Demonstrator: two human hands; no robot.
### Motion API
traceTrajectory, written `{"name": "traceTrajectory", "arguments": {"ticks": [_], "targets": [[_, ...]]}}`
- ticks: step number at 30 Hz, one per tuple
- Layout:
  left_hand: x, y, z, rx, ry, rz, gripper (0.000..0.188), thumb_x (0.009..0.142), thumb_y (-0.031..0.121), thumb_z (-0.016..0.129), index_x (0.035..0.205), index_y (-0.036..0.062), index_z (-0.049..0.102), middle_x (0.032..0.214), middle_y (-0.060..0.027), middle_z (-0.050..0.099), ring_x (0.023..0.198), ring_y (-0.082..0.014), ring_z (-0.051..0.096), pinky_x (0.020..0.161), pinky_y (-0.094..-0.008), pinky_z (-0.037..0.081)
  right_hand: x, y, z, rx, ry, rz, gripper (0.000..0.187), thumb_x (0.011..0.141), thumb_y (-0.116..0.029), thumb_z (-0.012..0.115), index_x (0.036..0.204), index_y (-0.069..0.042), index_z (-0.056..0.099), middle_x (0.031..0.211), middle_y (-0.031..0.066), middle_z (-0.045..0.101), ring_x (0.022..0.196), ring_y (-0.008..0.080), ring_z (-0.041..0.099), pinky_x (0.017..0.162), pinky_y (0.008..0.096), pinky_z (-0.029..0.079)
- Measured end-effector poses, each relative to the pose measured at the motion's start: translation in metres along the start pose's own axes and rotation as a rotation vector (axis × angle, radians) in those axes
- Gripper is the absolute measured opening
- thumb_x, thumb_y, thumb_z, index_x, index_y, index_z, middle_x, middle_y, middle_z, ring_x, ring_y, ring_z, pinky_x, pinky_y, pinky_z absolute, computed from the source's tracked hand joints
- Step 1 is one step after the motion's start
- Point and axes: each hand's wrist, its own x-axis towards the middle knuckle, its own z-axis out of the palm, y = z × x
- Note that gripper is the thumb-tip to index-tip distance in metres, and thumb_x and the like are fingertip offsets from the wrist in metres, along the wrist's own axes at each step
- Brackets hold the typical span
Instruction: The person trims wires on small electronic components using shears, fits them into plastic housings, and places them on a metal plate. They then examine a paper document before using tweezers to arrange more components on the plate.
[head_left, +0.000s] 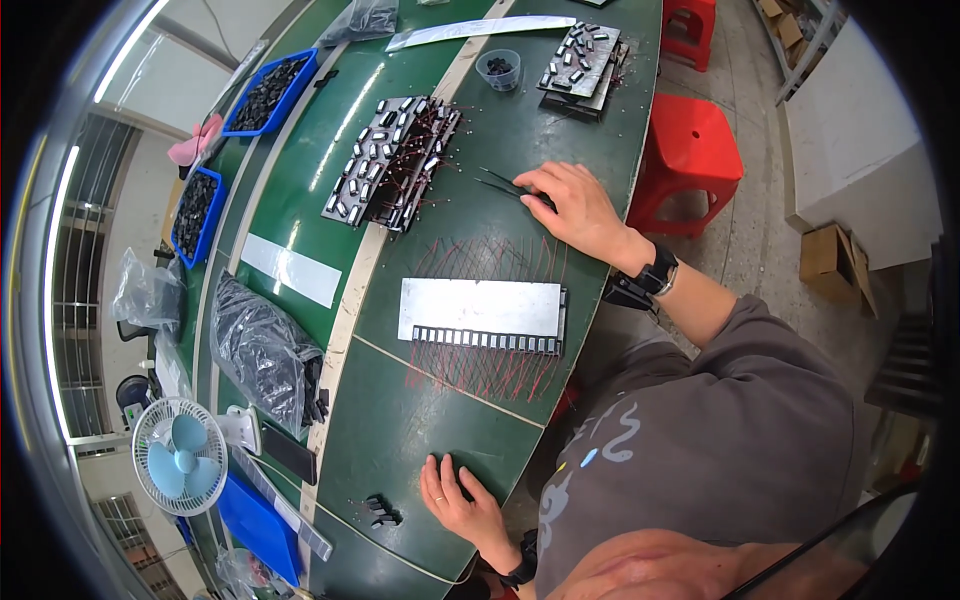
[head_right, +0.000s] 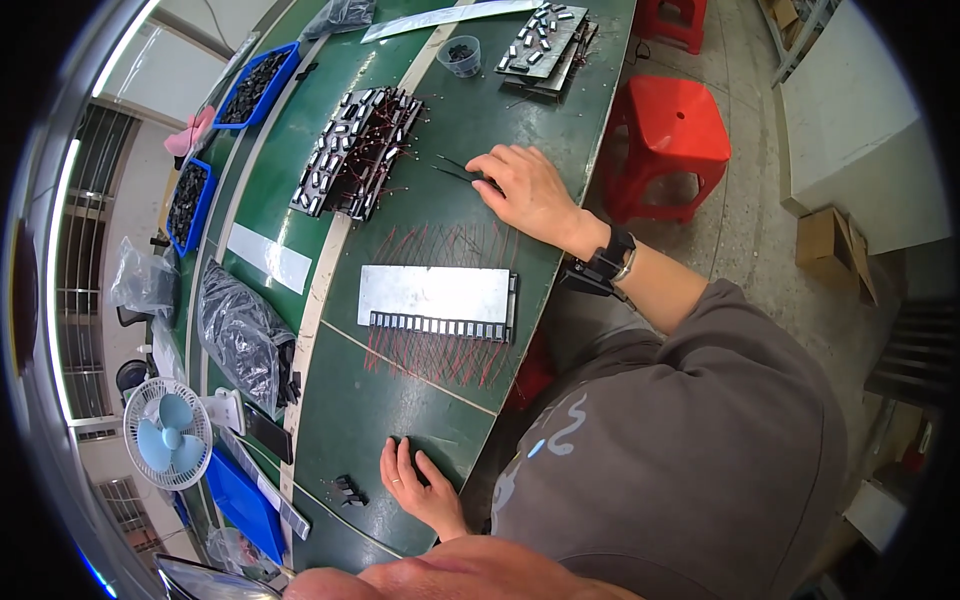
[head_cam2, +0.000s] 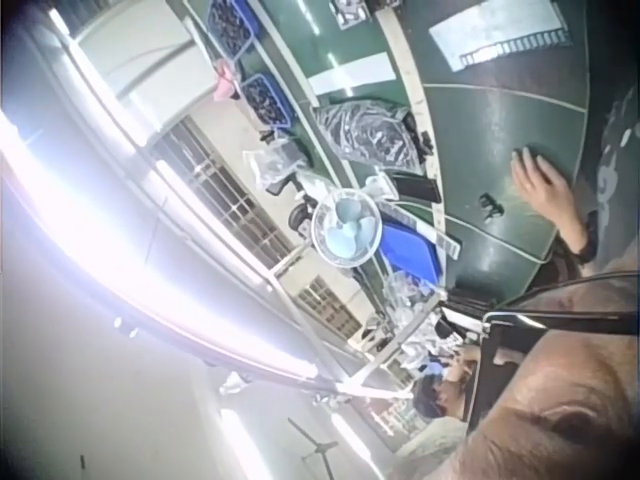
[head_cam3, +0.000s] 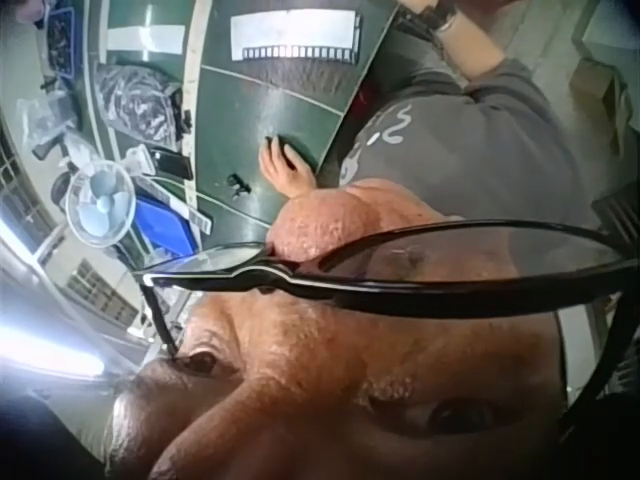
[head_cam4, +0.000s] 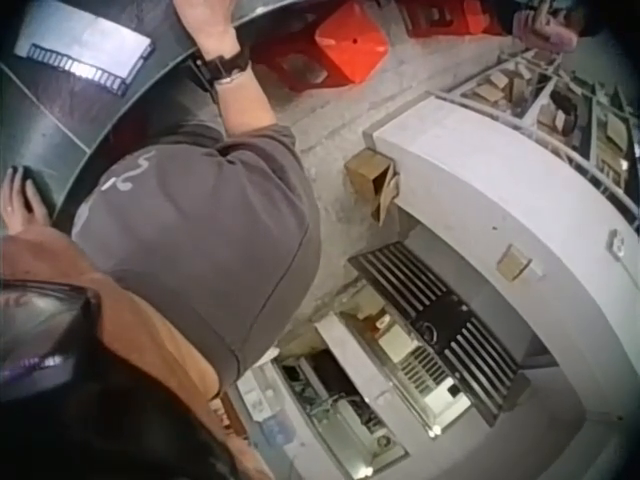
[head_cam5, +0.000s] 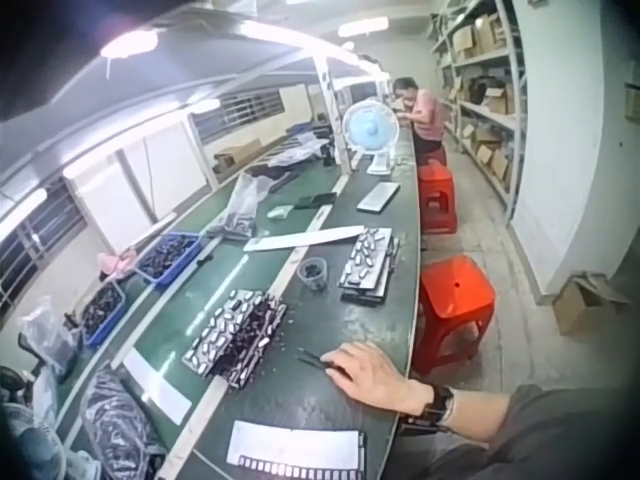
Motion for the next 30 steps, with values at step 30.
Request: {"name": "traceTrajectory", "arguments": {"ticks": [30], "targets": [[0.001, -0.018, -0.005, -0.094, 0.142, -0.02, 0.027, 0.082, 0.008, 0.07, 0.109, 0.006, 0.067, 0.123, -0.0099, 0.062, 0.117, -0.031, 0.057, 0.099, -0.0438, 0.048, 0.006, 0.001, 0.012, 0.051, -0.164, 0.011, 0.03, 0.097, -0.021, 0.062, 0.122, -0.005, 0.065, 0.087, -0.0008, 0.056, 0.069, 0.0094, 0.045, 0.066, 0.0238, 0.042]]}}
